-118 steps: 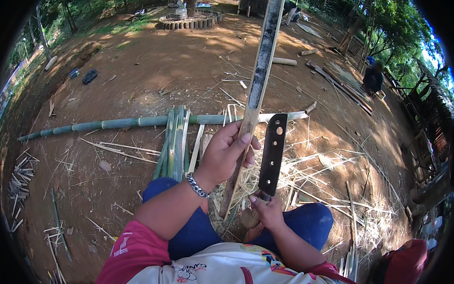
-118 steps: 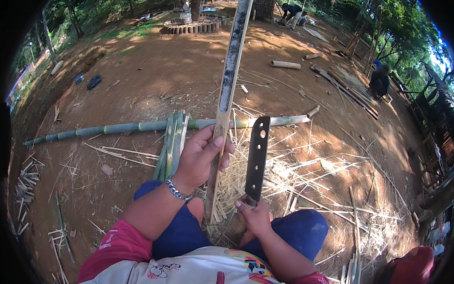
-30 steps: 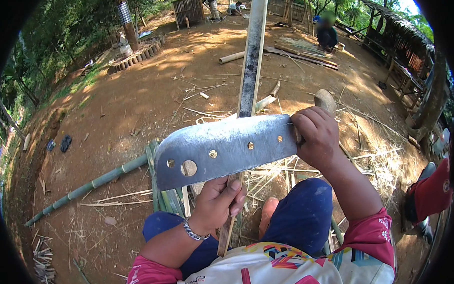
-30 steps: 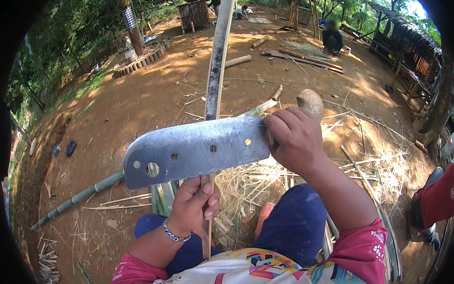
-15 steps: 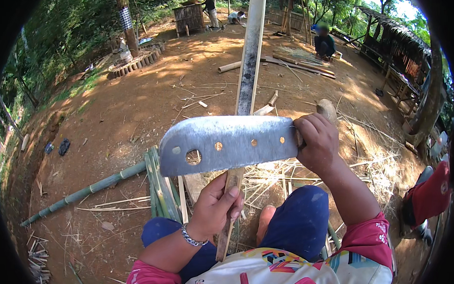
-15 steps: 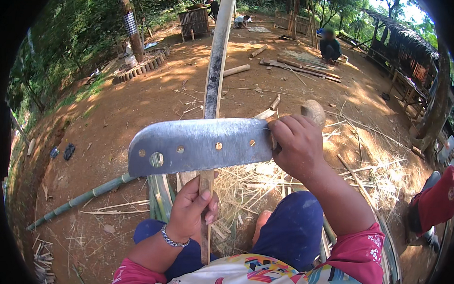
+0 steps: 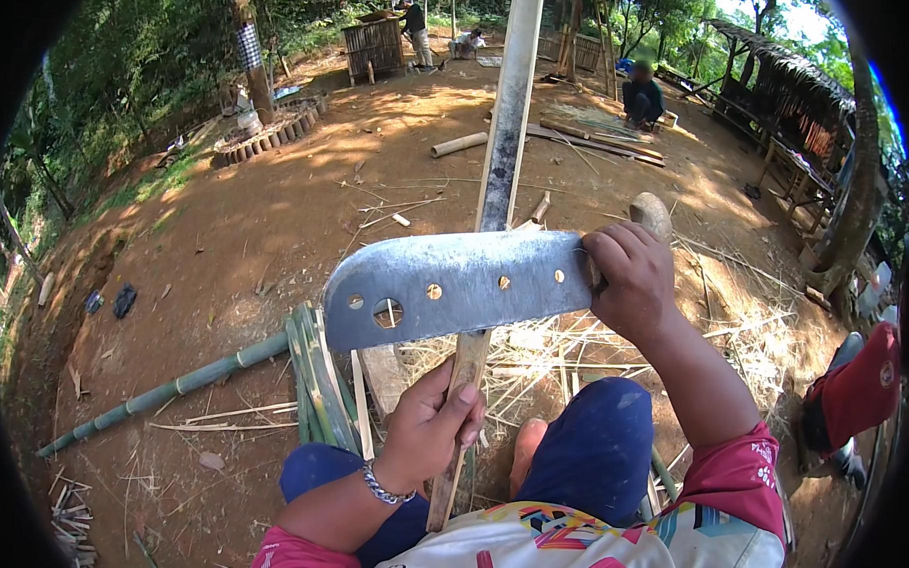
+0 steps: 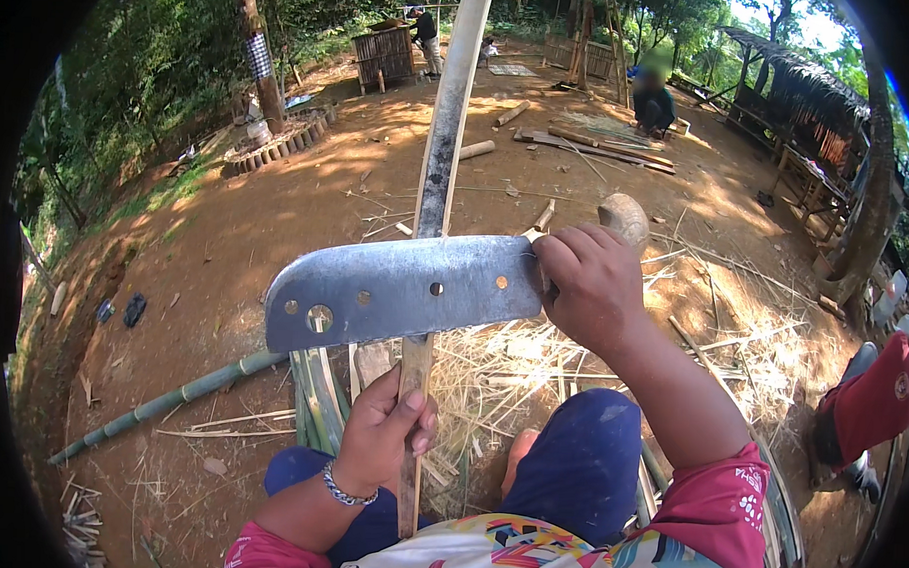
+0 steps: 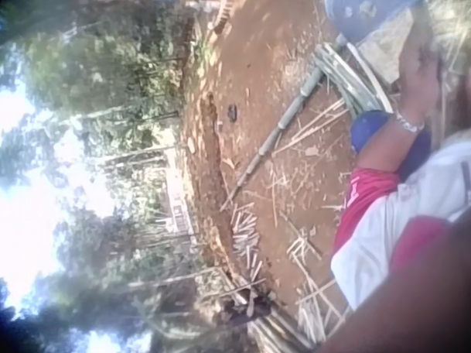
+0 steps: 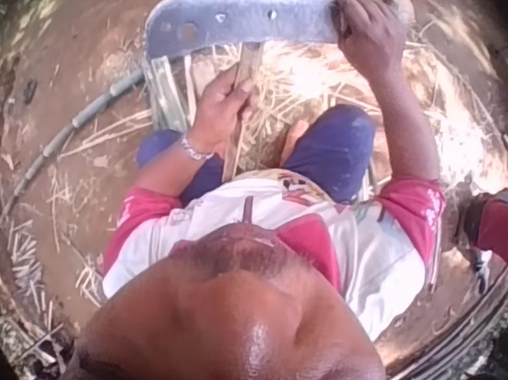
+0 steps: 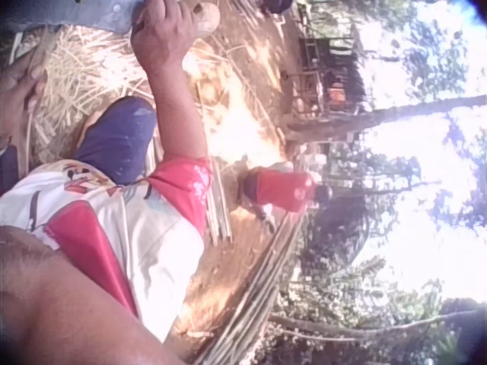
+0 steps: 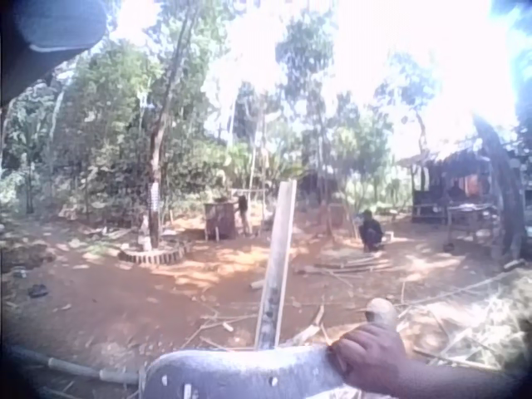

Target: The person sits on the ground and uses a large knife to split long bamboo poles into thin strips. They hold the bamboo vertically and repeatedly strike it with the knife to separate the material into uniform slats.

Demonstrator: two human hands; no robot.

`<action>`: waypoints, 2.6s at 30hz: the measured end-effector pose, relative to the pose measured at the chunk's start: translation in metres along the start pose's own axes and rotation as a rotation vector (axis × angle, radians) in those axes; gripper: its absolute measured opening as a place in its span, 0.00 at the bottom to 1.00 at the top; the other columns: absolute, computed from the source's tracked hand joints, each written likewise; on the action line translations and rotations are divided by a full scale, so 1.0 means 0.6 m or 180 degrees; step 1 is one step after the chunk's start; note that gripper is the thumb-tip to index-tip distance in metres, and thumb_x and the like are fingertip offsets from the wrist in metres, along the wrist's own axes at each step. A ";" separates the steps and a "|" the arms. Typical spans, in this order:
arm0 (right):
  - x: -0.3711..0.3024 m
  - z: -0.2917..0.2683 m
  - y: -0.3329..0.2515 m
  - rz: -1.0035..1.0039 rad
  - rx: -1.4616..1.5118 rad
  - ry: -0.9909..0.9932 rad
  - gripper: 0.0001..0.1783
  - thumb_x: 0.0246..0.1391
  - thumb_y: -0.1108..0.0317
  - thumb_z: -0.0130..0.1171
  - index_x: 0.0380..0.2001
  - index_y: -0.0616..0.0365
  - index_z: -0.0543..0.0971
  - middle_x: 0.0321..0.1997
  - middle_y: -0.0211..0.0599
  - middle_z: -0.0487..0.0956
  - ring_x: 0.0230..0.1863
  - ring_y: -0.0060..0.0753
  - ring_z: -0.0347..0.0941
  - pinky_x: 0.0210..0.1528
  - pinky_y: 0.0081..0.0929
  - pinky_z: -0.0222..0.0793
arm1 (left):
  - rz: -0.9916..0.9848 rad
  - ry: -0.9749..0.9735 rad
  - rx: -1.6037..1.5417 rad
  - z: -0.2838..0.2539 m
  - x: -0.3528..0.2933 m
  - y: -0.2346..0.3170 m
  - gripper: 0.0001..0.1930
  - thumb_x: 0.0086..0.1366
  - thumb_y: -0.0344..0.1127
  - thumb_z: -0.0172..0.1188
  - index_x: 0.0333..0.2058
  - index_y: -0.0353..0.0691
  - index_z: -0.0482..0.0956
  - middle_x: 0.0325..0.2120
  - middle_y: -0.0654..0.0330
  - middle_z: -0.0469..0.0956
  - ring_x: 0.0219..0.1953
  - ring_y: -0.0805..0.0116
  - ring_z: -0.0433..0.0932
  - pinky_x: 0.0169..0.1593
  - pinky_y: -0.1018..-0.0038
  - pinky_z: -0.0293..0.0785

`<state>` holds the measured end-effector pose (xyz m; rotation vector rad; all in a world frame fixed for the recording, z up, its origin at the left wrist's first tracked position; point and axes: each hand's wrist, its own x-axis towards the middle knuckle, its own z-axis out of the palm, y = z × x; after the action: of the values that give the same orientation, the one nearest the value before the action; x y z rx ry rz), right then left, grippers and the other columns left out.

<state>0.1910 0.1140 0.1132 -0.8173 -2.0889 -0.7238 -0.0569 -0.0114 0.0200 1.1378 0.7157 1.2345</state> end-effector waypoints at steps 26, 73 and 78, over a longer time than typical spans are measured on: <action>-0.030 0.007 -0.031 -0.0260 0.0287 -0.0098 0.12 0.39 0.74 0.64 0.32 0.54 0.78 0.31 0.32 0.80 0.36 0.38 0.79 0.40 0.35 0.74 | -0.0009 0.0120 0.0129 -0.004 -0.008 -0.011 0.08 0.76 0.33 0.51 0.45 0.35 0.74 0.28 0.62 0.75 0.24 0.76 0.72 0.30 0.76 0.71; -0.267 0.216 -0.174 0.4524 0.4837 -0.1660 0.09 0.56 0.70 0.65 0.35 0.60 0.76 0.26 0.29 0.74 0.27 0.23 0.71 0.34 0.24 0.68 | -0.1050 0.1147 -0.1996 -0.185 0.086 -0.107 0.18 0.70 0.34 0.47 0.56 0.34 0.64 0.38 0.54 0.73 0.23 0.78 0.68 0.20 0.84 0.67; -0.274 0.218 -0.167 0.4596 0.4744 -0.1726 0.11 0.56 0.67 0.67 0.35 0.60 0.76 0.25 0.30 0.75 0.27 0.22 0.71 0.35 0.24 0.67 | -0.2195 0.1484 -0.1515 -0.184 0.083 -0.205 0.06 0.66 0.28 0.44 0.30 0.34 0.67 0.36 0.47 0.79 0.20 0.73 0.71 0.23 0.77 0.77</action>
<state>0.1412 0.0928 -0.1129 -1.2018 -1.1838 1.7015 -0.1025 0.0737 -0.1230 0.1622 0.9860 0.9858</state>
